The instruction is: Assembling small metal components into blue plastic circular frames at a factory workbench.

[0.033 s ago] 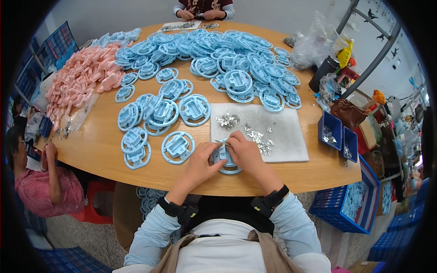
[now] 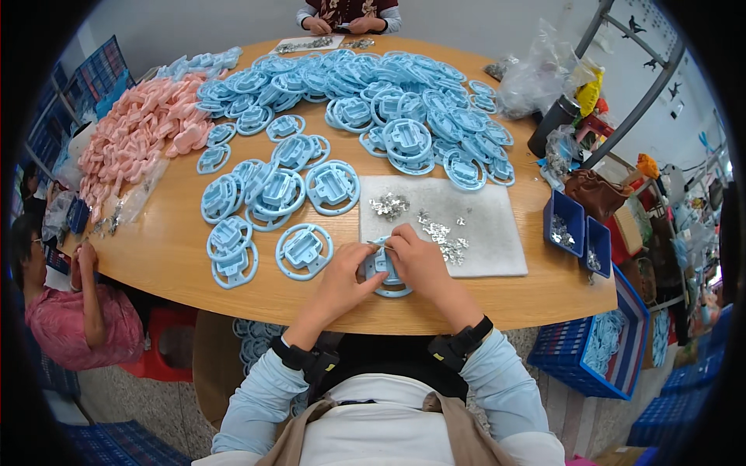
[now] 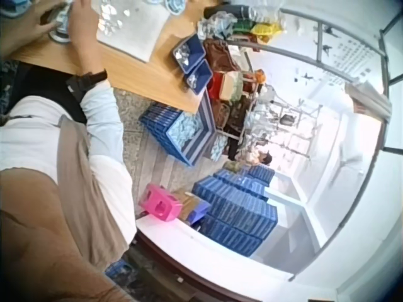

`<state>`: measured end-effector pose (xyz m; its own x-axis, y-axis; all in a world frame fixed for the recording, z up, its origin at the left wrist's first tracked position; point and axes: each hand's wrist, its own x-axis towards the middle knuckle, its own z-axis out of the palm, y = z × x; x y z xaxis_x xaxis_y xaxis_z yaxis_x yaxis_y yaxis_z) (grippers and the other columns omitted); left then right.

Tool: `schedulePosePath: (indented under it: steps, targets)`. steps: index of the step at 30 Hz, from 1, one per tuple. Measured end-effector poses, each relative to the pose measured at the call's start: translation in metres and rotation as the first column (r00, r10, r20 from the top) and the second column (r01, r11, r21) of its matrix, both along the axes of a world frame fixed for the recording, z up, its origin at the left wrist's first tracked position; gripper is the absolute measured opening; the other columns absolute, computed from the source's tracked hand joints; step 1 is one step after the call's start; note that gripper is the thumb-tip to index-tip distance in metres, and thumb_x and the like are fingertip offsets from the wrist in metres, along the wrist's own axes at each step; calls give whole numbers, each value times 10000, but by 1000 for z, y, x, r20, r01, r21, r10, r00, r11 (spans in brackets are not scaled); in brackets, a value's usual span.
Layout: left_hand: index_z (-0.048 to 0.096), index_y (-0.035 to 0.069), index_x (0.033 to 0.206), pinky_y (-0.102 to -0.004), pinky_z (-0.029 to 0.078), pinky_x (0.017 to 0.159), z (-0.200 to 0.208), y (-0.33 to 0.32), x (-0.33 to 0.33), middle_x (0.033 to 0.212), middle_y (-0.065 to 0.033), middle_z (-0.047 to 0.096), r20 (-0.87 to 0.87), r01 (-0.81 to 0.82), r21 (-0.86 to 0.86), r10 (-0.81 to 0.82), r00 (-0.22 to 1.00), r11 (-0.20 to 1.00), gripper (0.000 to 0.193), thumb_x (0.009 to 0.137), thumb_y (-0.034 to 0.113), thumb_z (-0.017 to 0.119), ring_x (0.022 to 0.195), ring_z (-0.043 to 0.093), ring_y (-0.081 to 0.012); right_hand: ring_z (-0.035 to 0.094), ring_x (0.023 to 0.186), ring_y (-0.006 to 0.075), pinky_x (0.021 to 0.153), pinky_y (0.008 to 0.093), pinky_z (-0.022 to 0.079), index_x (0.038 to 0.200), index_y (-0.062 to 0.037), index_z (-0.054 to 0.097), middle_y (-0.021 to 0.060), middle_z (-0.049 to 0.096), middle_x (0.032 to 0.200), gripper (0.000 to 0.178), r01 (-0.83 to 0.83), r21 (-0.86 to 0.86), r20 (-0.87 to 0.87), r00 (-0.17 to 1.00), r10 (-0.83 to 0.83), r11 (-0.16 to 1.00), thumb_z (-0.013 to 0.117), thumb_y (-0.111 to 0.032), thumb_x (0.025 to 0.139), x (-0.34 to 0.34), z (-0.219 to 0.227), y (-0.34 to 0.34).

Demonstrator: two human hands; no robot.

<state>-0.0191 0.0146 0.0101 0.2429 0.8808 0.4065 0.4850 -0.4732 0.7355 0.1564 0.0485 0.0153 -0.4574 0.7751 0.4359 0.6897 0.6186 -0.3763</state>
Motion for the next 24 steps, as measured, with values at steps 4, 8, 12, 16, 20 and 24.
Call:
schedulePosePath:
  steps: [4, 8, 12, 16, 20, 24]
  targets:
    - [583, -29, 1074, -383, 443, 844, -3, -2, 2, 1004, -161, 598, -8, -6, 10, 6, 1000, 1000, 428, 723, 172, 723, 964, 550, -319, 625, 689, 241, 516, 353, 510, 906, -78, 593, 63, 541, 971, 130, 13, 52, 115, 993, -18, 999, 603, -113, 781, 2, 1, -11]
    - [578, -20, 1099, -385, 430, 850, -2, -2, 1, 997, -150, 589, -65, 10, 58, -6, 998, 998, 454, 729, 201, 722, 977, 534, -309, 624, 692, 264, 550, 375, 514, 1049, -99, 608, 75, 540, 971, 241, 91, -12, 11, 996, -91, 996, 585, -130, 811, 4, 7, -24]
    - [569, -6, 1132, -402, 414, 867, 4, -4, 4, 1084, -157, 549, -246, 56, 111, -27, 969, 992, 516, 715, 240, 745, 1009, 512, -327, 625, 706, 297, 599, 406, 511, 1194, -124, 561, 101, 572, 931, 359, 217, -196, -2, 975, -222, 956, 573, -159, 837, 12, 21, -35]
    - [550, 4, 1173, -424, 397, 909, 8, -3, 4, 1151, -167, 521, -304, 70, 97, -37, 952, 993, 624, 679, 313, 773, 1059, 496, -344, 628, 718, 311, 622, 408, 509, 1237, -135, 520, 122, 584, 850, 410, 247, -240, 85, 969, -233, 939, 574, -154, 831, 10, 20, -46]
    - [530, -9, 1179, -424, 390, 942, 7, 7, 9, 1187, -180, 510, -218, -8, 225, 58, 974, 974, 712, 636, 372, 789, 1105, 479, -345, 606, 666, 298, 594, 388, 498, 1206, -133, 547, 111, 559, 845, 407, 274, -126, 82, 961, -266, 953, 569, -80, 803, 4, 7, -51]
    - [535, -14, 1163, -427, 378, 969, -7, 16, 7, 1235, -184, 489, -204, 86, 76, -68, 977, 993, 703, 621, 347, 799, 1146, 460, -350, 626, 723, 278, 585, 375, 514, 1178, -112, 551, 110, 555, 875, 412, 240, -83, 215, 952, -218, 967, 584, -83, 768, 1, 9, -52]
